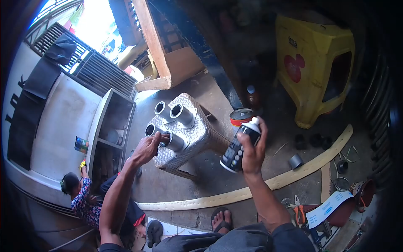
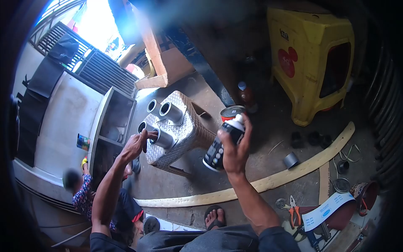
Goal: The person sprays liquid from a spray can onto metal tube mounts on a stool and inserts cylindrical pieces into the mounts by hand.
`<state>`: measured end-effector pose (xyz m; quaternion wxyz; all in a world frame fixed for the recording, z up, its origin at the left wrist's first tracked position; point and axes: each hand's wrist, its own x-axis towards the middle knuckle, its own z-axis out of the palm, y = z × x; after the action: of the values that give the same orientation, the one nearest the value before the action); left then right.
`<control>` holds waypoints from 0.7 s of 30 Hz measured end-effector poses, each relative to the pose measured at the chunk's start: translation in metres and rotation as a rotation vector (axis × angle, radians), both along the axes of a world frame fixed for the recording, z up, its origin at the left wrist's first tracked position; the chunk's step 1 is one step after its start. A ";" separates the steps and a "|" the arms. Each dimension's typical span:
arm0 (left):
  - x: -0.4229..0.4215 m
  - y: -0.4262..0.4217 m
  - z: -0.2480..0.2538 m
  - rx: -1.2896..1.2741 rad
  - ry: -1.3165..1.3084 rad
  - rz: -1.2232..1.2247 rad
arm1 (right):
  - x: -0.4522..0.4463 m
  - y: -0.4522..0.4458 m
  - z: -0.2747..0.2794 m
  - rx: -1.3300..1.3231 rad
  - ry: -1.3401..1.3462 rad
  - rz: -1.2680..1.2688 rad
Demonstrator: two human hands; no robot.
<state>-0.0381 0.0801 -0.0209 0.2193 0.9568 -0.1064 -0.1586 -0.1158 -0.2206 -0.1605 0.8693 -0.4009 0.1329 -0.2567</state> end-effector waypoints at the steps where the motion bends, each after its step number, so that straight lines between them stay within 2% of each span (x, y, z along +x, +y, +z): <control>1: -0.002 -0.001 0.001 -0.016 0.002 -0.020 | 0.006 0.003 -0.001 0.005 0.003 0.008; 3: -0.005 -0.002 0.007 -0.012 -0.004 -0.016 | 0.013 0.011 -0.006 -0.081 -0.002 0.216; 4: -0.004 0.001 0.011 -0.057 -0.069 0.014 | 0.015 0.028 -0.017 -0.181 -0.032 0.232; 6: -0.006 -0.002 0.023 -0.142 -0.218 0.076 | 0.005 0.064 -0.025 -0.537 -0.102 0.231; 7: -0.006 0.001 0.025 -0.152 -0.327 0.094 | -0.016 0.072 -0.008 -0.682 -0.032 0.323; 12: -0.009 0.010 0.049 -0.133 -0.503 0.134 | -0.051 0.110 0.001 -0.784 -0.095 0.572; 15: -0.012 0.015 0.049 -0.059 -0.568 0.051 | -0.031 0.100 -0.001 -0.791 -0.058 0.532; 17: -0.014 0.007 0.042 0.043 -0.521 -0.142 | -0.007 0.090 -0.009 -0.674 0.007 0.128; 19: -0.012 0.004 0.032 0.133 -0.412 -0.294 | 0.003 0.070 -0.006 -0.555 -0.065 0.000; 20: -0.009 0.005 0.029 0.217 -0.255 -0.276 | 0.001 0.060 -0.005 -0.482 -0.035 0.046; 21: -0.008 0.002 0.027 0.209 -0.259 -0.277 | -0.001 0.053 -0.005 -0.469 -0.053 0.021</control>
<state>-0.0462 0.0819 0.0062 0.0795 0.9630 -0.2471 -0.0730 -0.1167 -0.1677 -0.1653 0.7583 -0.5862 0.0428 -0.2820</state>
